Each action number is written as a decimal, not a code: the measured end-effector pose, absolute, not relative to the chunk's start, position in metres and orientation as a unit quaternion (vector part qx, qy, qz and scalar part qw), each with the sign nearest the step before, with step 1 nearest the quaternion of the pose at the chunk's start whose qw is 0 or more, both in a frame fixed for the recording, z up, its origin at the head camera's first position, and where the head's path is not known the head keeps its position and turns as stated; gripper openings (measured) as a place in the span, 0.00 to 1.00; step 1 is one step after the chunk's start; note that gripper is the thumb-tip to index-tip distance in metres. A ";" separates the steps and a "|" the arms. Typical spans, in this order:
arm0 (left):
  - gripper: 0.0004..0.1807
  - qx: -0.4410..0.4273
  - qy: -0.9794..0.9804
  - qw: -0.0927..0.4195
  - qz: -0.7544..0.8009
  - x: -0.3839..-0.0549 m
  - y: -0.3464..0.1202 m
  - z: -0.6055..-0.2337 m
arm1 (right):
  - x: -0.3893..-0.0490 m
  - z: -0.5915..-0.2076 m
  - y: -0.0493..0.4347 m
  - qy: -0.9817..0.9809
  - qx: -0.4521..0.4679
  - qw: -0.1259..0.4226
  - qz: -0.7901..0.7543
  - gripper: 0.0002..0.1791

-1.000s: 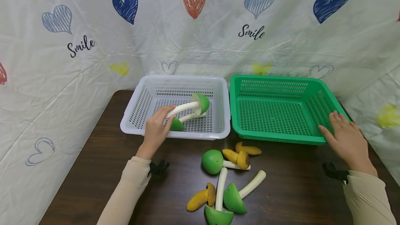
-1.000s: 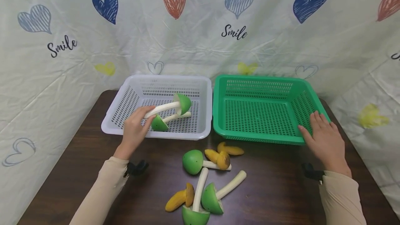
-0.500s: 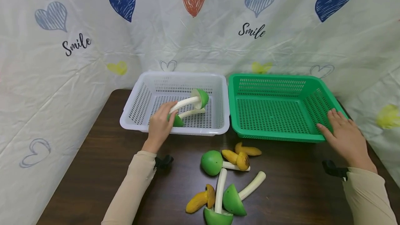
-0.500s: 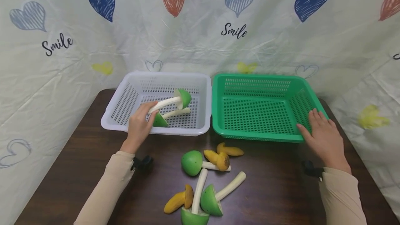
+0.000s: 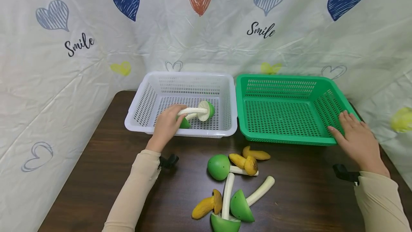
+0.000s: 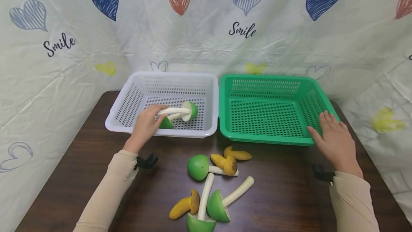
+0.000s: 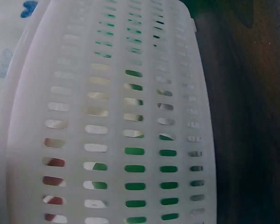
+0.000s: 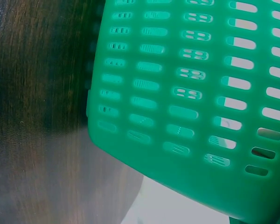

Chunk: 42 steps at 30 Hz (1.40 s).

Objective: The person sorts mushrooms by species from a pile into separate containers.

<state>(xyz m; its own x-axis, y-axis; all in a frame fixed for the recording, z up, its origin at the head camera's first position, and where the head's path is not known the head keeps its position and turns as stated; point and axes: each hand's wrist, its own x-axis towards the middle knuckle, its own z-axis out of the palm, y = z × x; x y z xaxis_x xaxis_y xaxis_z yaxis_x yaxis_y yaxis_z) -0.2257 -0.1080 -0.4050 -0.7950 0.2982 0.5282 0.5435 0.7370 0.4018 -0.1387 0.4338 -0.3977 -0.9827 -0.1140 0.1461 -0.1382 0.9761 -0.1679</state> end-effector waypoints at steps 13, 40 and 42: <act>0.15 -0.174 -0.954 0.075 -0.233 -0.232 -0.112 -0.393 | -0.139 -0.397 0.433 -0.992 0.061 0.066 0.088 0.38; 0.14 -0.425 -0.789 0.229 -0.380 -0.129 -0.081 -0.390 | -0.139 -0.396 0.432 -0.992 0.057 0.066 0.088 0.38; 0.13 -0.461 -0.776 0.184 -0.390 -0.110 -0.075 -0.398 | -0.139 -0.396 0.432 -0.992 0.056 0.066 0.089 0.38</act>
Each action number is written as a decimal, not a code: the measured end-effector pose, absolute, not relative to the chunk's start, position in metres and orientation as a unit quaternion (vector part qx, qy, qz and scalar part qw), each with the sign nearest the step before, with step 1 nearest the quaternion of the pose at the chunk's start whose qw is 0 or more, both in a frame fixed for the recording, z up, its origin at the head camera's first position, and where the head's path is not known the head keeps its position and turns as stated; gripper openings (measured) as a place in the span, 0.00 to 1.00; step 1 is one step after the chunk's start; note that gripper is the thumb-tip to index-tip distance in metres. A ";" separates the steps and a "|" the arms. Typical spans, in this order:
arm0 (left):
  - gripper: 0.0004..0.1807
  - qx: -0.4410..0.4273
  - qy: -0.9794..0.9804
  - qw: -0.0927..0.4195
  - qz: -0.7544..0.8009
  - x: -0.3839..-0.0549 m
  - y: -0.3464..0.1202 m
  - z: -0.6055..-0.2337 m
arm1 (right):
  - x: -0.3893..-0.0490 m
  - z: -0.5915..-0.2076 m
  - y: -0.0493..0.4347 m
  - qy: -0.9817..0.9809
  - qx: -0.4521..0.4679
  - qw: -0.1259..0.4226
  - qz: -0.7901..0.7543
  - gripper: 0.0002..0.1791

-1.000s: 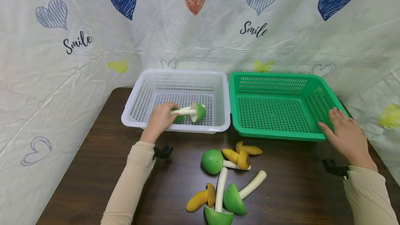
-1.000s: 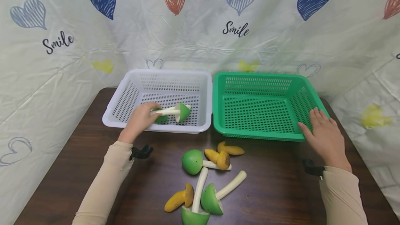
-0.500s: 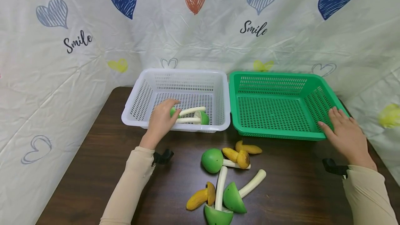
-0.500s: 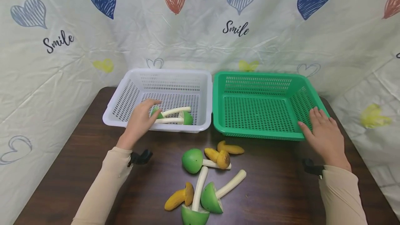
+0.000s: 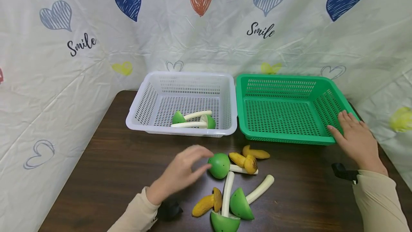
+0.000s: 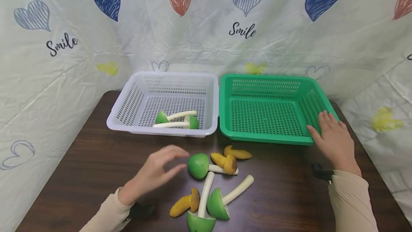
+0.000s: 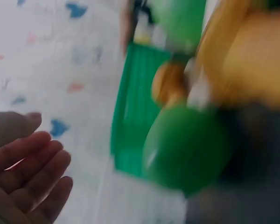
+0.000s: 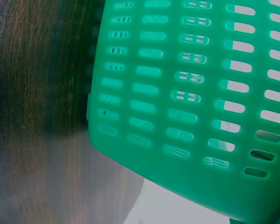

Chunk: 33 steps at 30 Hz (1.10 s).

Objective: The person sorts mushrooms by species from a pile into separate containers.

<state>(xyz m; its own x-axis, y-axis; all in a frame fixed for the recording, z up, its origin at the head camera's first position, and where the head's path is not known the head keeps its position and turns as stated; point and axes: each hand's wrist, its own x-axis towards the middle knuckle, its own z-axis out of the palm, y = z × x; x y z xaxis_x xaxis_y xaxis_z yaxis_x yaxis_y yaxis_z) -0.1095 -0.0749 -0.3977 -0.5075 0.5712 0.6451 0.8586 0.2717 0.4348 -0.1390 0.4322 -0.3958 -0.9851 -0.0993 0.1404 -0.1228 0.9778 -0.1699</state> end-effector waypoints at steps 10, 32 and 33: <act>0.16 -0.526 -0.754 -0.030 -0.392 -0.040 -0.063 -0.432 | -0.140 -0.395 0.431 -0.993 0.054 0.060 0.088 0.38; 0.22 -0.512 -0.821 0.039 -0.249 -0.058 -0.060 -0.442 | -0.139 -0.397 0.433 -0.993 0.053 0.061 0.091 0.38; 0.22 -0.510 -0.822 0.032 -0.252 -0.059 -0.061 -0.441 | -0.139 -0.397 0.433 -0.993 0.053 0.062 0.091 0.38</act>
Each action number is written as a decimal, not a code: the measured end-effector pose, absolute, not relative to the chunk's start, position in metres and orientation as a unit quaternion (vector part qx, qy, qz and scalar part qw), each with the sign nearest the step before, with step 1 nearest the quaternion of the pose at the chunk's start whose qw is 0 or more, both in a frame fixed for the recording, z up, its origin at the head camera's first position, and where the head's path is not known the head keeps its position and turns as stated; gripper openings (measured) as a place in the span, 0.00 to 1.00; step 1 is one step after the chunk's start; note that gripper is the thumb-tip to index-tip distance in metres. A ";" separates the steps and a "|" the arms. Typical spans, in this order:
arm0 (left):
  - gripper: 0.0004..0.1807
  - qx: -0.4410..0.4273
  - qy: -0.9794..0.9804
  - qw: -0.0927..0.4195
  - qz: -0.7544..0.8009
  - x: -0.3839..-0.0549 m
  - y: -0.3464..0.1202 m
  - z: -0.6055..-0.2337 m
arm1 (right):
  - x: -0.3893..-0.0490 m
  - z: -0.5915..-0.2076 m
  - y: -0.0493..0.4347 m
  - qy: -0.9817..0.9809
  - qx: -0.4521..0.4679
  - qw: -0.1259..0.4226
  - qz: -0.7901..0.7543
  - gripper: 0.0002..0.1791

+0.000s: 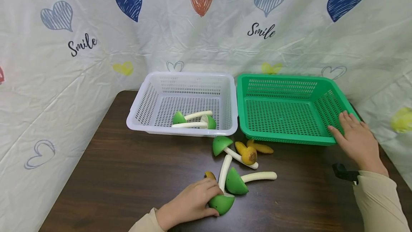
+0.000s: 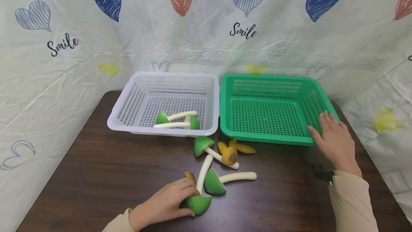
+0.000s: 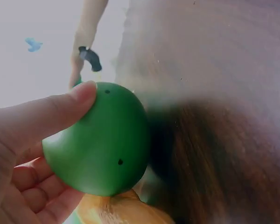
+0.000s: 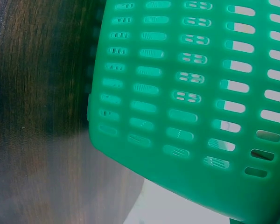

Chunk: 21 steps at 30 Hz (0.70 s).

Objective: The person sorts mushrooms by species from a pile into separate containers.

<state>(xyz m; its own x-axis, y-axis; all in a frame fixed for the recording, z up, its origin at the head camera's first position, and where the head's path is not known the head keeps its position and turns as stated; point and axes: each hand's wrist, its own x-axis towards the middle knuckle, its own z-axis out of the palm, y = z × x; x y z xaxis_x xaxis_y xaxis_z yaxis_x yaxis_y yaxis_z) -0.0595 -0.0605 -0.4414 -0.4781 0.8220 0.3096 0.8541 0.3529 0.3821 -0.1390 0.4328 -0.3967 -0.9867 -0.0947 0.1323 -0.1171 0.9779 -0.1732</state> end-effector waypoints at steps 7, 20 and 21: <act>0.21 -0.504 -0.817 -0.015 -0.279 -0.067 -0.067 -0.437 | -0.138 -0.396 0.432 -0.992 0.055 0.064 0.093 0.38; 0.21 -0.535 -0.777 -0.038 -0.330 -0.078 -0.082 -0.419 | -0.138 -0.397 0.433 -0.992 0.057 0.066 0.093 0.38; 0.21 -0.537 -0.775 -0.038 -0.333 -0.079 -0.083 -0.417 | -0.138 -0.397 0.433 -0.992 0.057 0.066 0.094 0.38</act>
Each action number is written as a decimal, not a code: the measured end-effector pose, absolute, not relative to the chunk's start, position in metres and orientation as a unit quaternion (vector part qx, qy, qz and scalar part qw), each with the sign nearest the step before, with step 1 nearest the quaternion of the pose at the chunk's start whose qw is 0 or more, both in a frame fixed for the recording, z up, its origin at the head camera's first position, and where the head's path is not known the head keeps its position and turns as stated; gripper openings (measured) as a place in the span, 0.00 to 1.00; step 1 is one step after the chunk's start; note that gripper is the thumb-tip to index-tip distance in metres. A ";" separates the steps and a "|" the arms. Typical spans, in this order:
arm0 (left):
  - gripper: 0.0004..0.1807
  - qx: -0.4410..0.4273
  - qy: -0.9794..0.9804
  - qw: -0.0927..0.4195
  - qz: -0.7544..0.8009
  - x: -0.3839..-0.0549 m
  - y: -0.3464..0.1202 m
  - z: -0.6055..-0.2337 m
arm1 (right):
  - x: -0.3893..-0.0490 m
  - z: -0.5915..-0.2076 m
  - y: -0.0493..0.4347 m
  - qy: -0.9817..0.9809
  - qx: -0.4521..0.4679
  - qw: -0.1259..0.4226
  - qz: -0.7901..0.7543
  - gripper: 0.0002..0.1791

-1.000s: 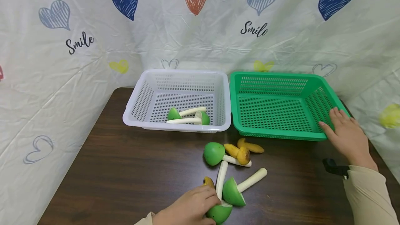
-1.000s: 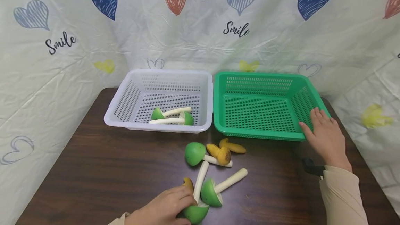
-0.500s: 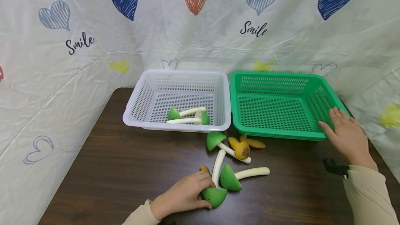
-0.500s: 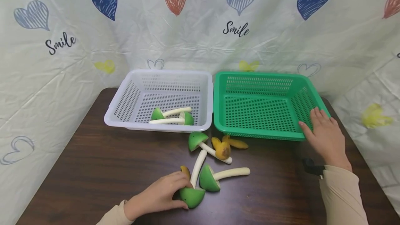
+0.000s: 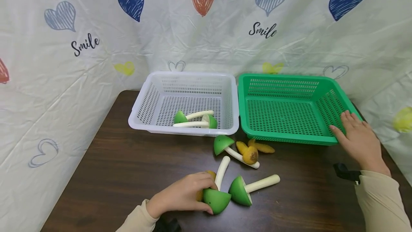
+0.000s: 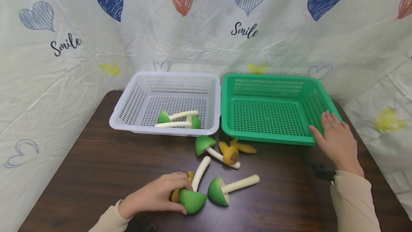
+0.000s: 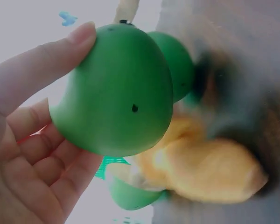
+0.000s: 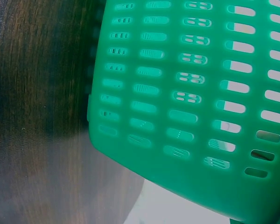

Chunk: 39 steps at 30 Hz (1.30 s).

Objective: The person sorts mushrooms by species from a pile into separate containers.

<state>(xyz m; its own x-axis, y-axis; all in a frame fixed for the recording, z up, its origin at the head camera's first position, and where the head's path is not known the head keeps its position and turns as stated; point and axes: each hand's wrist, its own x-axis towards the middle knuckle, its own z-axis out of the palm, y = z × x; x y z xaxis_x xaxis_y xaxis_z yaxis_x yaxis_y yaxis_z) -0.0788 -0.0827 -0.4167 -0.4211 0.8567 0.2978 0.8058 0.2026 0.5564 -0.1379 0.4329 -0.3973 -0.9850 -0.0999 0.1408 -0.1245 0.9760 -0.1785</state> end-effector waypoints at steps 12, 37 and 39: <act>0.20 0.536 0.772 0.007 0.342 -0.088 -0.095 -0.393 | -0.137 -0.398 0.435 -0.992 0.054 0.062 0.098 0.39; 0.25 0.508 0.730 -0.072 0.452 -0.112 -0.101 -0.370 | -0.136 -0.399 0.436 -0.992 0.050 0.065 0.099 0.38; 0.25 0.505 0.732 -0.087 0.449 -0.114 -0.101 -0.370 | -0.136 -0.398 0.435 -0.992 0.050 0.066 0.099 0.38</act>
<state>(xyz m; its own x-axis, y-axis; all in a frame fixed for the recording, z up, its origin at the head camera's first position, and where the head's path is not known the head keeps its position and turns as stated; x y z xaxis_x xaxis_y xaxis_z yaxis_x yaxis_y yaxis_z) -0.1143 -0.1006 -0.3702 -0.4746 0.6617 0.5805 0.8175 0.0870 0.5693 -0.1361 0.4351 -0.3982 -0.9864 -0.0859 0.1402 -0.1120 0.9753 -0.1904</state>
